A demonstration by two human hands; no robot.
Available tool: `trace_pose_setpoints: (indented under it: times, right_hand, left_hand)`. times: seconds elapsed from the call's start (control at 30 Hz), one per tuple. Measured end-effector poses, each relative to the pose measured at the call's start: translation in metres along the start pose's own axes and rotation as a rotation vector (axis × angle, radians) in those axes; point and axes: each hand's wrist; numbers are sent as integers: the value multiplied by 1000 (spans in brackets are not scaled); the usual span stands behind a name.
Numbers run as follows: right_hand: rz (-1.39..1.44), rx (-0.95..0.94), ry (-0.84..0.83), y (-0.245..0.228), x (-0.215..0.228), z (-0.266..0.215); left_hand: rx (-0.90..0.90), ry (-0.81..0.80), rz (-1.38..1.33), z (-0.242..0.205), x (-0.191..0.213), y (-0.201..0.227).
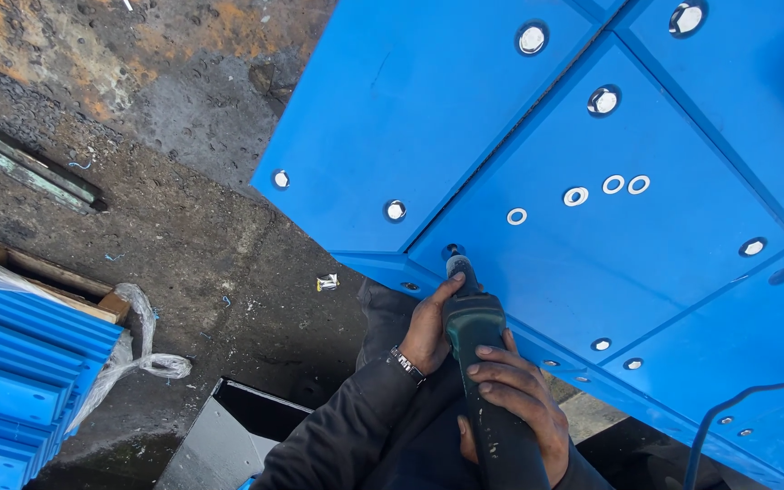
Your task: The person aligns blue plastic panels on a workshop floor, places bolts and washers into the panel holes, and uses a handheld die grinder to ream or drill holes in the panels. They retrieve fasteners from a bag on the panels and continue fitting bolts into holes across the panel surface.
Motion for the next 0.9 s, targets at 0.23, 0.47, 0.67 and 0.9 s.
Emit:
trace_pose_setpoints:
  times: [0.23,0.47,0.67,0.9]
  right_hand:
    - [-7,-5,-89,10,0,-4]
    - [-34,-45,-62,7,-2,-5]
    - [-24,-66,6,9,-1,-5]
    - [8,-106,24,8,-1,-3]
  left_hand:
    - [15,36,-18,5,1,2]
    - [43,82,-29,0,-3,3]
    - [45,138,-24,-3,-11,6]
    - [23,167,-29,-5,-11,6]
Point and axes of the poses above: each hand's wrist, its own z-axis towards the middle knuckle, its own x-axis out of the back of the hand, y = z × x, and after that the axes turned 10 degrees about x, right-handed
